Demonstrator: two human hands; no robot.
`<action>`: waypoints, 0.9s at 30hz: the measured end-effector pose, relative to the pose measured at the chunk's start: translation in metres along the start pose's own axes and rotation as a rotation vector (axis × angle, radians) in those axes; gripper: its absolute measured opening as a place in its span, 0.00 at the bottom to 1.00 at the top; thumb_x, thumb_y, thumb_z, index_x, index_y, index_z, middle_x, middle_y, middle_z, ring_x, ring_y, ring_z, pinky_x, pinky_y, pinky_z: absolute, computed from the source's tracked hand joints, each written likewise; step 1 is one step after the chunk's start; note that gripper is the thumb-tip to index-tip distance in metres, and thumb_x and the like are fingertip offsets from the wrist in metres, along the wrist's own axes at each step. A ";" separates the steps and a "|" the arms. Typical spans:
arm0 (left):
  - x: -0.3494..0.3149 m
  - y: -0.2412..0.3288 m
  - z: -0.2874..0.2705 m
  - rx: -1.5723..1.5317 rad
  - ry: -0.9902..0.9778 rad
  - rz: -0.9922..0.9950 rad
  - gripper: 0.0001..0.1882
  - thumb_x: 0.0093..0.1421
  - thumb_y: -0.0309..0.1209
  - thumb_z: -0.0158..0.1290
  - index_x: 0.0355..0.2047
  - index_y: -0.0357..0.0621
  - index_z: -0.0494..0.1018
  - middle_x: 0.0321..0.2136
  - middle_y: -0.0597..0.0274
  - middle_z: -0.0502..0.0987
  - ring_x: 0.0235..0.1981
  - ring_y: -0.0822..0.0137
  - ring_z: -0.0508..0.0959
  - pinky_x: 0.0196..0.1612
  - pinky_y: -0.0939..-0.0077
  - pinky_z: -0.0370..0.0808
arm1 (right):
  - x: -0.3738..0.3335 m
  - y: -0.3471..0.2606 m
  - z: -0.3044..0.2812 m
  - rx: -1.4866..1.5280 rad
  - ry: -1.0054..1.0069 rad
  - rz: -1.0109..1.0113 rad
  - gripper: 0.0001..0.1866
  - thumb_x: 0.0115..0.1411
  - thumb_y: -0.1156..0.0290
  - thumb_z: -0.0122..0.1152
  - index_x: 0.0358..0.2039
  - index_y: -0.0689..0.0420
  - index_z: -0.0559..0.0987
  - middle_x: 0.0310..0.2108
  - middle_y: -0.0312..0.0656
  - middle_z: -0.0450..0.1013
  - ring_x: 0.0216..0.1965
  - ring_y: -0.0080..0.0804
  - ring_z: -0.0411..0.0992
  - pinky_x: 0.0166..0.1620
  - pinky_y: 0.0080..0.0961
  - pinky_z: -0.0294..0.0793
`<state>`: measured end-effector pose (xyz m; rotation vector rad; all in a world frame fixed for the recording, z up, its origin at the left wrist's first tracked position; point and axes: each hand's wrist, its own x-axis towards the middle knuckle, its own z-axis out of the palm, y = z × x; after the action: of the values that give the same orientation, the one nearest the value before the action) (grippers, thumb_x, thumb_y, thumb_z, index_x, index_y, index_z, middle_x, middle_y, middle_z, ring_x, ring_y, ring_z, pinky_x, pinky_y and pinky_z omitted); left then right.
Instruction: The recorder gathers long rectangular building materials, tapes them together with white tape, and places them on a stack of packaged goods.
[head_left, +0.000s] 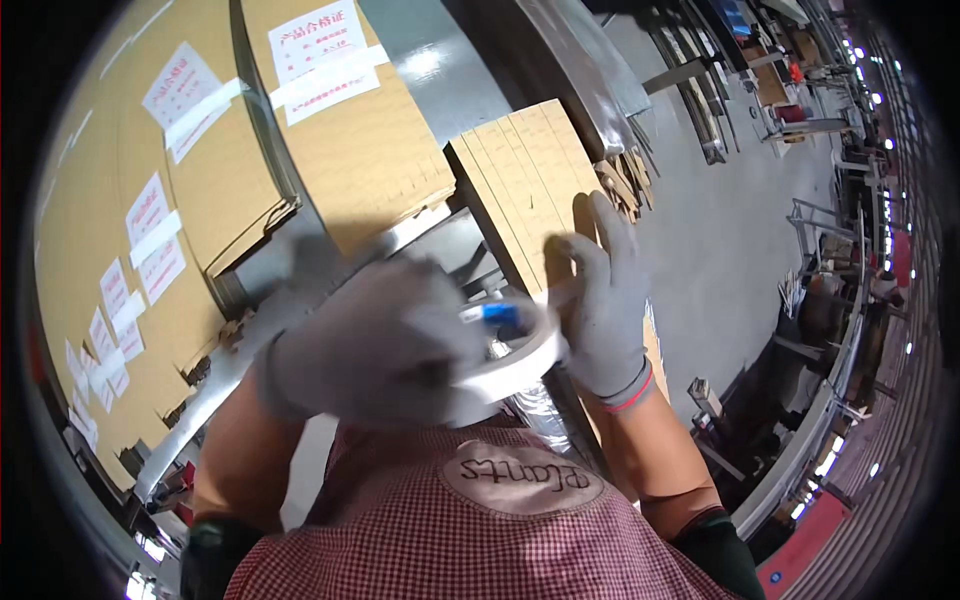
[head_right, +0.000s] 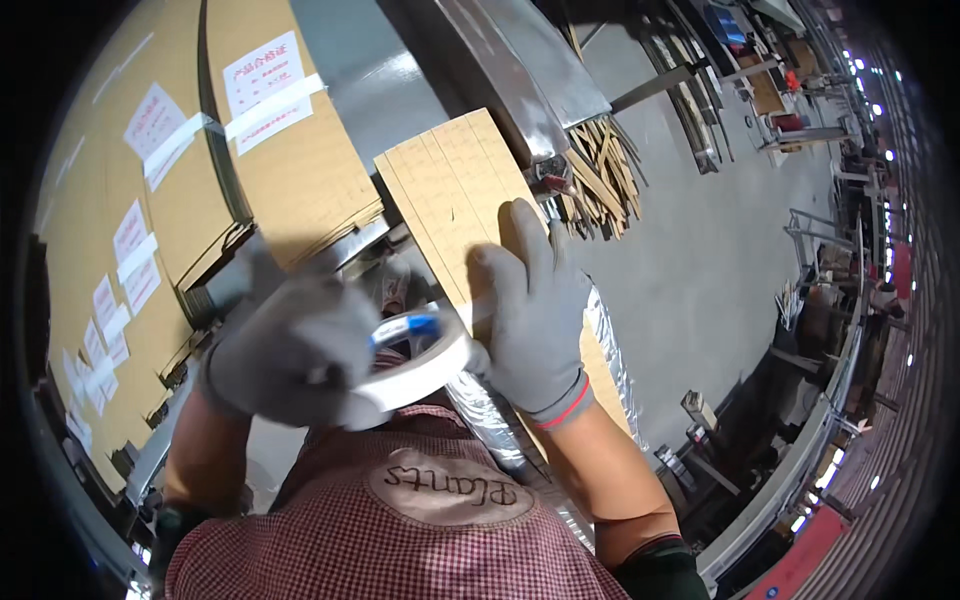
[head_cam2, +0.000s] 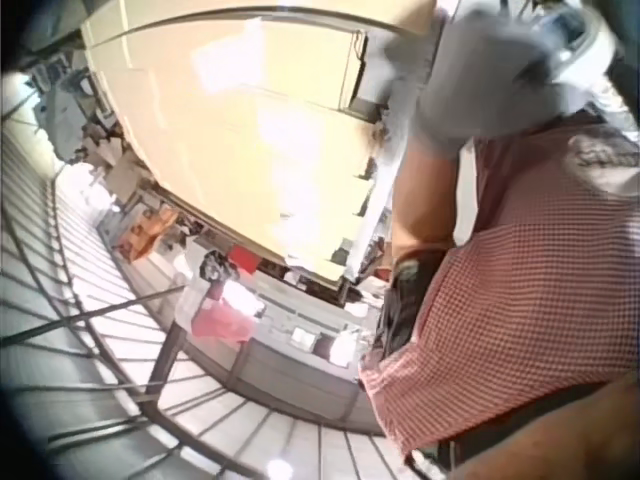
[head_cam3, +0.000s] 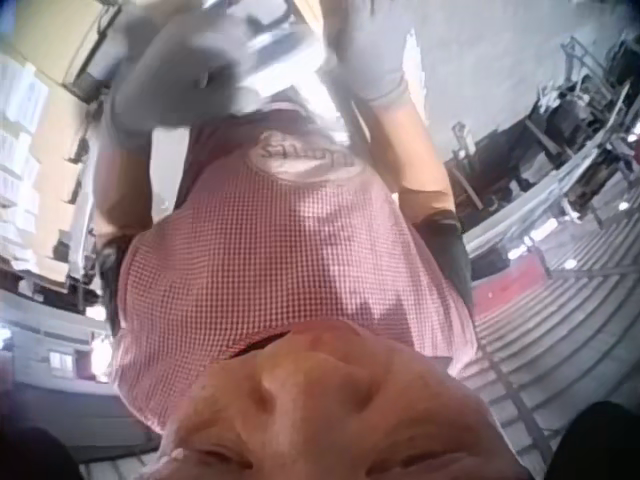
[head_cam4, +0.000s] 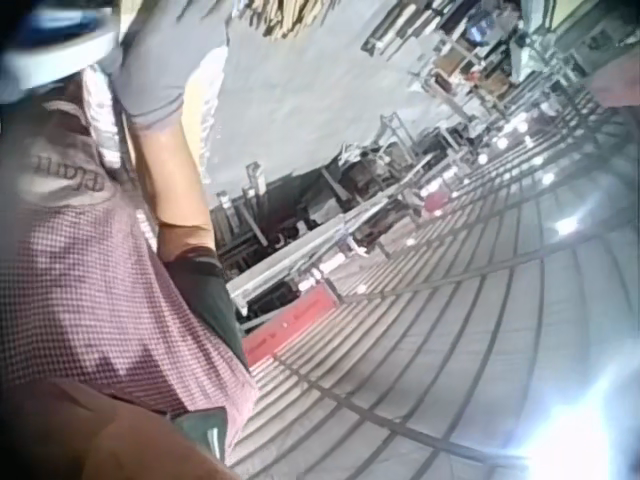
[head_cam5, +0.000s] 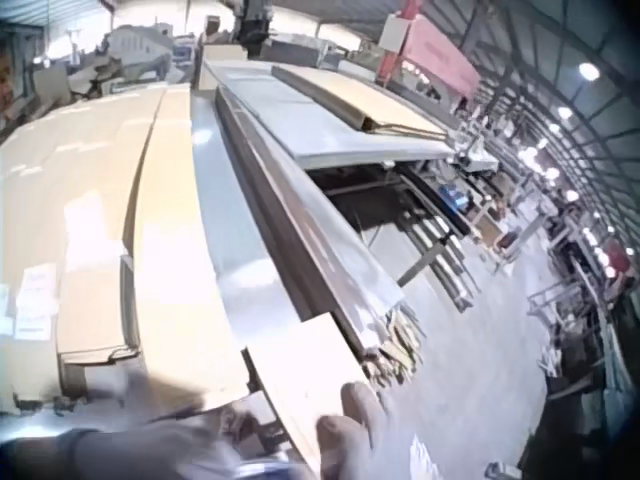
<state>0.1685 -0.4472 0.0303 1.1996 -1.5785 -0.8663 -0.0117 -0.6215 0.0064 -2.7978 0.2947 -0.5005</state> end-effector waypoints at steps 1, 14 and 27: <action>0.034 0.021 -0.002 0.310 -0.033 -0.081 0.10 0.50 0.37 0.57 0.20 0.46 0.72 0.15 0.55 0.70 0.21 0.58 0.75 0.27 0.63 0.71 | -0.001 0.003 0.000 0.126 0.022 -0.017 0.33 0.54 0.41 0.58 0.46 0.58 0.73 0.52 0.59 0.63 0.46 0.61 0.64 0.45 0.49 0.63; 0.090 -0.048 0.034 0.542 0.124 0.029 0.28 0.49 0.60 0.56 0.35 0.48 0.81 0.36 0.59 0.75 0.46 0.57 0.72 0.59 0.57 0.59 | 0.076 0.035 -0.125 0.090 -0.687 -0.044 0.14 0.50 0.57 0.66 0.30 0.55 0.82 0.28 0.38 0.78 0.39 0.37 0.76 0.65 0.45 0.53; 0.148 0.011 0.052 0.987 -0.599 0.200 0.24 0.60 0.40 0.46 0.55 0.42 0.71 0.52 0.46 0.73 0.55 0.44 0.70 0.62 0.40 0.56 | -0.014 0.056 -0.146 -0.671 -0.231 0.307 0.10 0.59 0.69 0.56 0.41 0.54 0.79 0.36 0.42 0.76 0.40 0.40 0.75 0.52 0.36 0.70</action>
<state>0.1037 -0.5869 0.0631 1.4497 -2.7399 -0.2751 -0.0865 -0.7056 0.1165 -3.2985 0.9748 0.0115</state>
